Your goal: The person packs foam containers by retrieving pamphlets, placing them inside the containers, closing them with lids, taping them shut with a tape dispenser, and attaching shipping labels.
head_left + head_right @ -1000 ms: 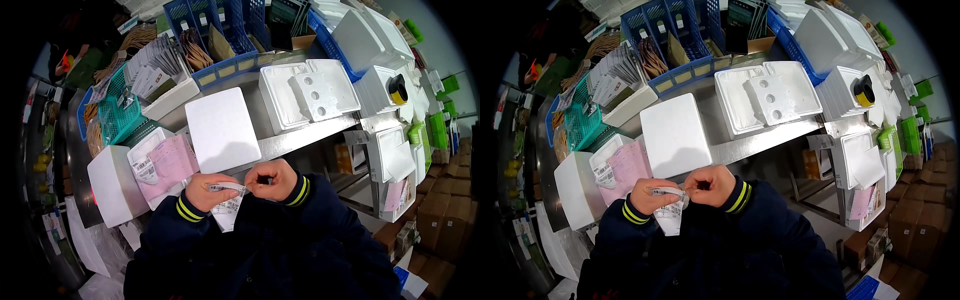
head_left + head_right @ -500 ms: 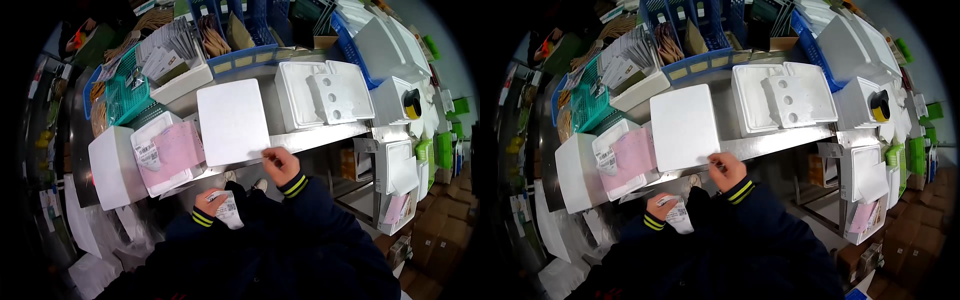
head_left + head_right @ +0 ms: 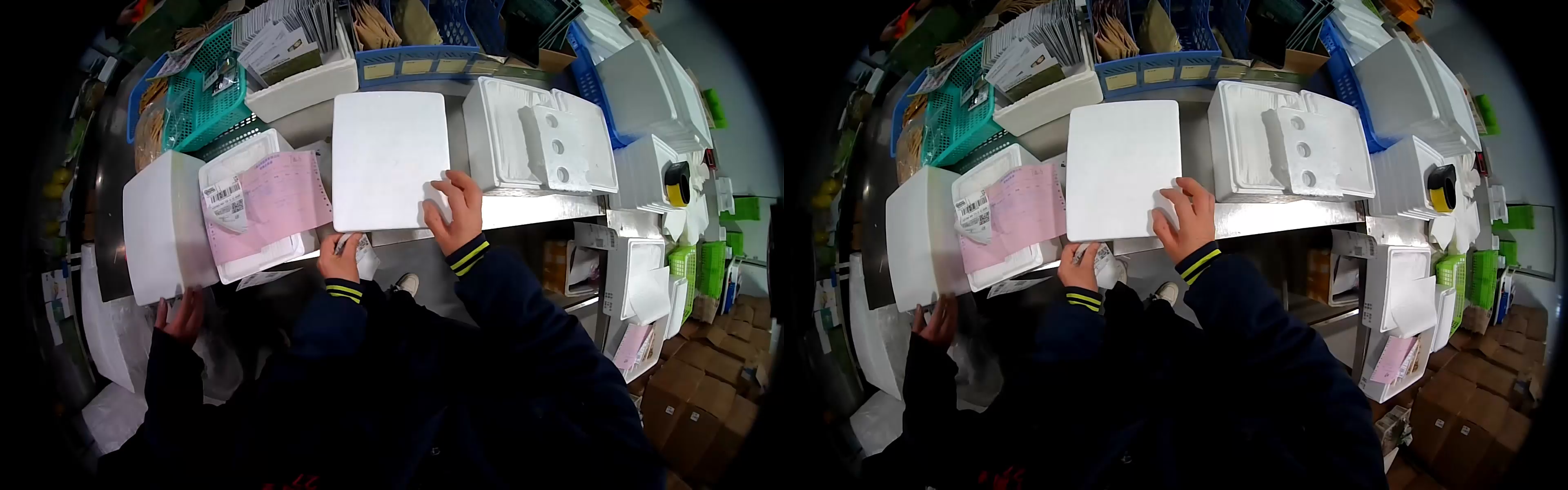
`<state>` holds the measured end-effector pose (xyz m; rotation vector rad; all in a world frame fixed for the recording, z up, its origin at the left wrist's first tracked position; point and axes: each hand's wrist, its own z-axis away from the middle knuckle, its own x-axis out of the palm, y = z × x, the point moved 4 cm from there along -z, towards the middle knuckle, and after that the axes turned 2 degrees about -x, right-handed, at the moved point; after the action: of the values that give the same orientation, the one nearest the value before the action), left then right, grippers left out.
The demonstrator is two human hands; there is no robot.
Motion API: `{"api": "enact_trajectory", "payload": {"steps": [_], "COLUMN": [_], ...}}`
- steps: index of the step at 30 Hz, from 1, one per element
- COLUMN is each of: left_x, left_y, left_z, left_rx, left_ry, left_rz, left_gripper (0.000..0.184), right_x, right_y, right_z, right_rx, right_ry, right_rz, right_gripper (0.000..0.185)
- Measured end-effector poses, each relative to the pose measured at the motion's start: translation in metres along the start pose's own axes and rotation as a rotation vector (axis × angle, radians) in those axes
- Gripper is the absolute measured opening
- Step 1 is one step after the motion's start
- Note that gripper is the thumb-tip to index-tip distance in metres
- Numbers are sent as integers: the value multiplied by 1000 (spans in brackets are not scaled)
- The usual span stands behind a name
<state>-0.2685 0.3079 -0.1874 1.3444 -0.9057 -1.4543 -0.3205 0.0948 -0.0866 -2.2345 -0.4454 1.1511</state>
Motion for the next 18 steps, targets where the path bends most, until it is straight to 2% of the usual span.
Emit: {"api": "enact_trajectory", "payload": {"steps": [2,4,5,7,8,11,13,16,18], "left_x": [-2,0,-2,-4,-3,-3,-3,-6,-5], "left_y": [11,28,28,17,8,27,33,28,35], "left_z": [-3,-7,-8,-13,-14,-12,-14,-19,-15], "left_rx": [-13,253,255,181,116,244,255,183,233], "left_ry": [32,58,58,-82,-101,-133,-123,-217,-184], "left_rz": [-112,-23,-25,-171,-58,-156,-203,-216,-263], "left_gripper": [27,36,36,44,46,46,44,47,46], "right_x": [-1,-1,-1,0,0,0,1,0,1], "right_y": [0,1,1,1,0,1,2,2,2], "right_z": [-1,0,0,-1,-1,-1,1,0,0], "right_rx": [2,4,-2,-6,-3,3,5,-8,0], "right_ry": [-5,-10,-4,7,2,-8,-13,-14,-5], "right_rz": [0,-6,-11,-20,-21,-10,0,-2,-15], "right_gripper": [34,33,33,33,33,33,34,34,35]}}
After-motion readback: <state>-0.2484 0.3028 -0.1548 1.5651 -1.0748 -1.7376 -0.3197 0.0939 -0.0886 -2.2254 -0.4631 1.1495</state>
